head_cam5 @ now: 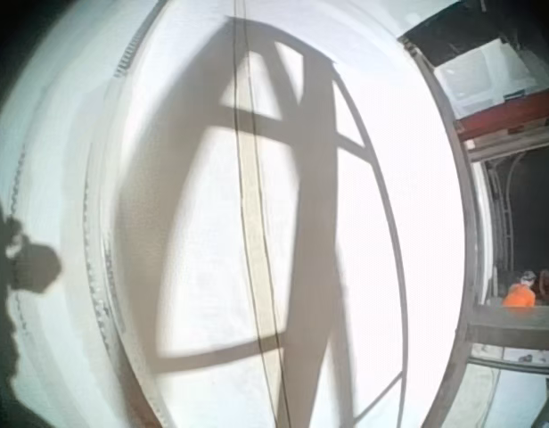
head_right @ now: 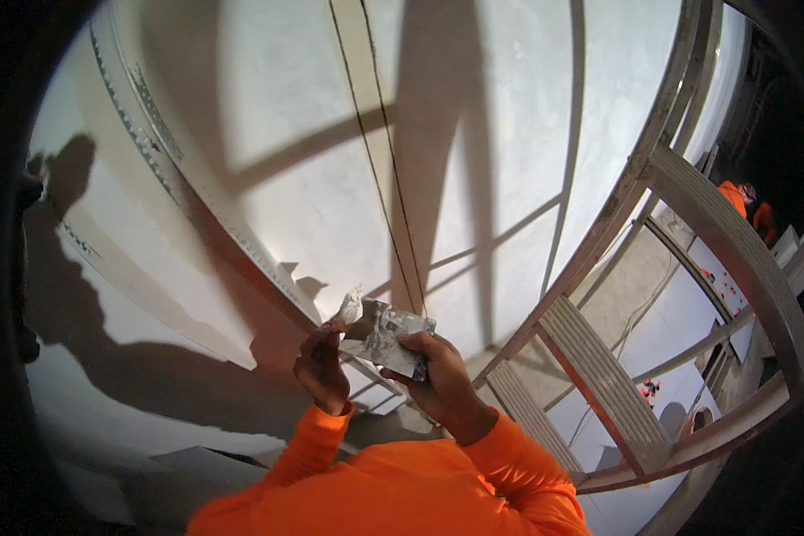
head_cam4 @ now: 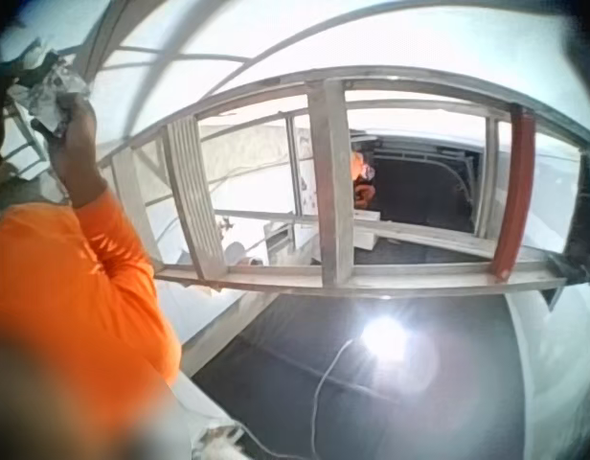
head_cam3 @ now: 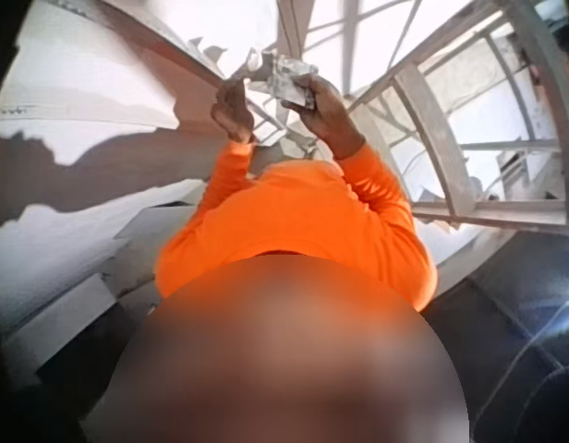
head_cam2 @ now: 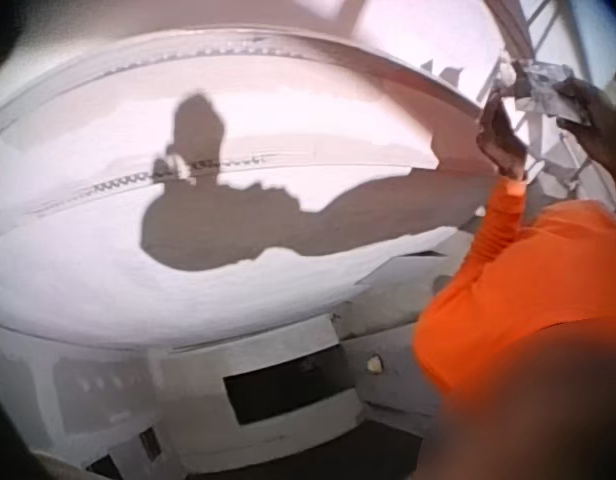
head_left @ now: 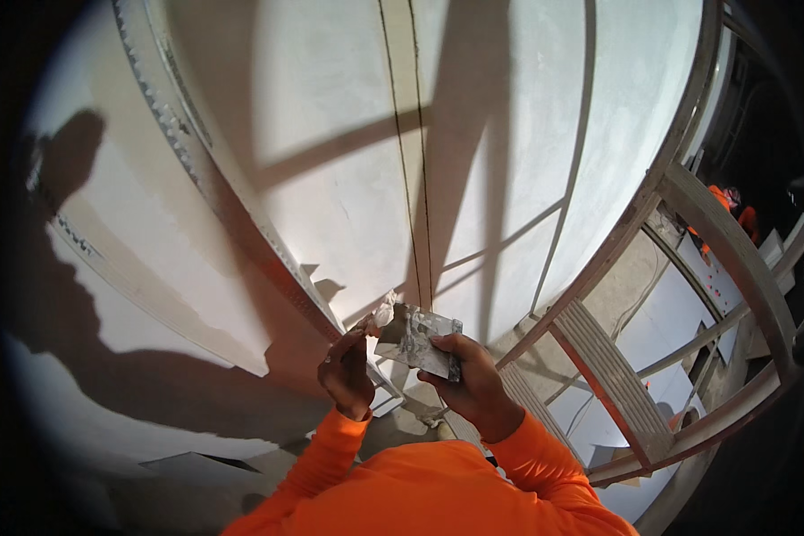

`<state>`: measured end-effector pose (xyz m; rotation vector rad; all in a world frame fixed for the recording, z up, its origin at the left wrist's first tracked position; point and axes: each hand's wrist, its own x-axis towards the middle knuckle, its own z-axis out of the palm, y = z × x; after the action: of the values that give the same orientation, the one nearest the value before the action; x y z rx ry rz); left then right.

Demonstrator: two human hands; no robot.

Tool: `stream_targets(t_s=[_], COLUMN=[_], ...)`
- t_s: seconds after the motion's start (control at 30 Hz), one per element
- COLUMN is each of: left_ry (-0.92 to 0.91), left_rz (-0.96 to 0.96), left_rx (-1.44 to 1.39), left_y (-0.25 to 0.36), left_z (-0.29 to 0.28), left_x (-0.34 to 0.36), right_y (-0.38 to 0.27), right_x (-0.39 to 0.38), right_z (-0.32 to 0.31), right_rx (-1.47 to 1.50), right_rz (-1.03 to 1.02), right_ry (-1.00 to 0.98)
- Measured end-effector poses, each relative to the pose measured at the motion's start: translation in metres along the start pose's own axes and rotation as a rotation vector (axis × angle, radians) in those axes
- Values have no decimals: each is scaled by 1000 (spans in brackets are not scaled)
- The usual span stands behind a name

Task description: The person applies joint compound to a wall corner using a putty knife and a hawk. They repeatedly scoop compound from the hawk and spread it along the corner bead, smoothing the surface. The person occasionally scrapes excess compound back onto the hawk and continues working along the vertical joint.

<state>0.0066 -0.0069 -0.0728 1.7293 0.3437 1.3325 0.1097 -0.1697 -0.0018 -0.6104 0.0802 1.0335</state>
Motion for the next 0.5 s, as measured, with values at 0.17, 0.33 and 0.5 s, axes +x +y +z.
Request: stream_targets(t_s=[0.17, 0.33, 0.5], left_ry=[-145, -35, -37], left_rz=[390, 261, -125], left_rx=[44, -121, -209], left_y=[-6, -14, -14], left_z=[-7, -15, -43], left_x=[14, 14, 2], right_y=[-3, -23, -62], right_x=[0, 4, 19], right_z=[6, 15, 41], right_rx=[13, -13, -261], right_rz=[5, -49, -438], right_ry=[10, -155, -484])
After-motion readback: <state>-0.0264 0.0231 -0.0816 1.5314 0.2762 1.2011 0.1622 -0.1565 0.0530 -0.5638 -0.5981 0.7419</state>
